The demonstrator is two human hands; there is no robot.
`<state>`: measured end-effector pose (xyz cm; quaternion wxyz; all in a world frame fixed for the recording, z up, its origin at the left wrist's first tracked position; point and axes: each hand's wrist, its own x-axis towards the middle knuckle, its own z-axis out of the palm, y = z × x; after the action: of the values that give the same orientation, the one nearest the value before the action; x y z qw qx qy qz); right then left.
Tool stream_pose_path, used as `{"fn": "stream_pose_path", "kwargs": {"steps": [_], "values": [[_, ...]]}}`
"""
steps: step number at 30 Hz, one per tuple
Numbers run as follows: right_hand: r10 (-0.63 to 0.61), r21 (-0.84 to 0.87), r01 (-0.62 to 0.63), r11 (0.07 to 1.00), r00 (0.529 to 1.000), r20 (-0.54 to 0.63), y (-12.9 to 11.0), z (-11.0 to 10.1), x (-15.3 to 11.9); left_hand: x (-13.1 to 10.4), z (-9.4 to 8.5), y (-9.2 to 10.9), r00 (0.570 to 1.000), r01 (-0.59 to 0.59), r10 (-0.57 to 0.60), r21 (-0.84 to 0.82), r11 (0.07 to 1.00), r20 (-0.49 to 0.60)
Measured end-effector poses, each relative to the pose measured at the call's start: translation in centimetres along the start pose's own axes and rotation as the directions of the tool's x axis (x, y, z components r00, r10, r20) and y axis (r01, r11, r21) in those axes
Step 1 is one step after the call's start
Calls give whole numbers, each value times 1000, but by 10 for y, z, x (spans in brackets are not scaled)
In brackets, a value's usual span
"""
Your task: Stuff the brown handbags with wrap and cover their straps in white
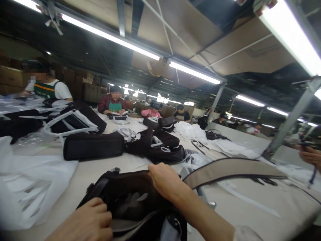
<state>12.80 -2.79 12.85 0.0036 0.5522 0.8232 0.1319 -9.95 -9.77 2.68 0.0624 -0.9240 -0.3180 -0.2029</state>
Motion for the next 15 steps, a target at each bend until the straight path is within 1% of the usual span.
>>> {"fn": "stream_pose_path", "kwargs": {"steps": [2,3,4,5,6,7,8,9,10,11,12,15], "values": [[21,-26,-23,999,996,-85,-4,-7,1,7,-14,-9,999,4,-3,47,999,-38],[-9,-24,6,1000,991,-131,-7,-11,-2,9,-18,-12,999,3,-1,55,998,-48],[-70,-2,70,998,986,-150,-11,-16,-6,10,-21,-13,999,10,-7,54,999,-44],[-151,37,156,987,980,-128,-14,-20,-11,10,-23,-12,999,25,-24,40,999,-31],[-231,86,236,968,971,-57,-18,-22,-17,9,-24,-10,999,46,-46,20,999,-9],[-286,133,276,952,957,59,-21,-23,-22,7,-25,-7,998,59,-59,0,998,8],[-299,164,270,949,934,193,-23,-20,-25,6,-25,-4,998,65,-64,-16,998,16],[-279,167,238,957,909,309,-26,-16,-25,4,-24,-2,998,59,-59,-26,998,14],[-241,149,197,969,889,390,-28,-9,-23,3,-23,1,999,41,-41,-33,999,2],[-204,133,161,978,875,439,-30,0,-18,3,-21,2,1000,20,-21,-35,999,-10],[-180,128,135,983,868,463,-32,9,-12,3,-19,2,1000,0,-1,-39,999,-18],[-158,178,83,981,870,466,-38,38,12,5,-14,1,999,-29,27,-57,998,-25]]}}
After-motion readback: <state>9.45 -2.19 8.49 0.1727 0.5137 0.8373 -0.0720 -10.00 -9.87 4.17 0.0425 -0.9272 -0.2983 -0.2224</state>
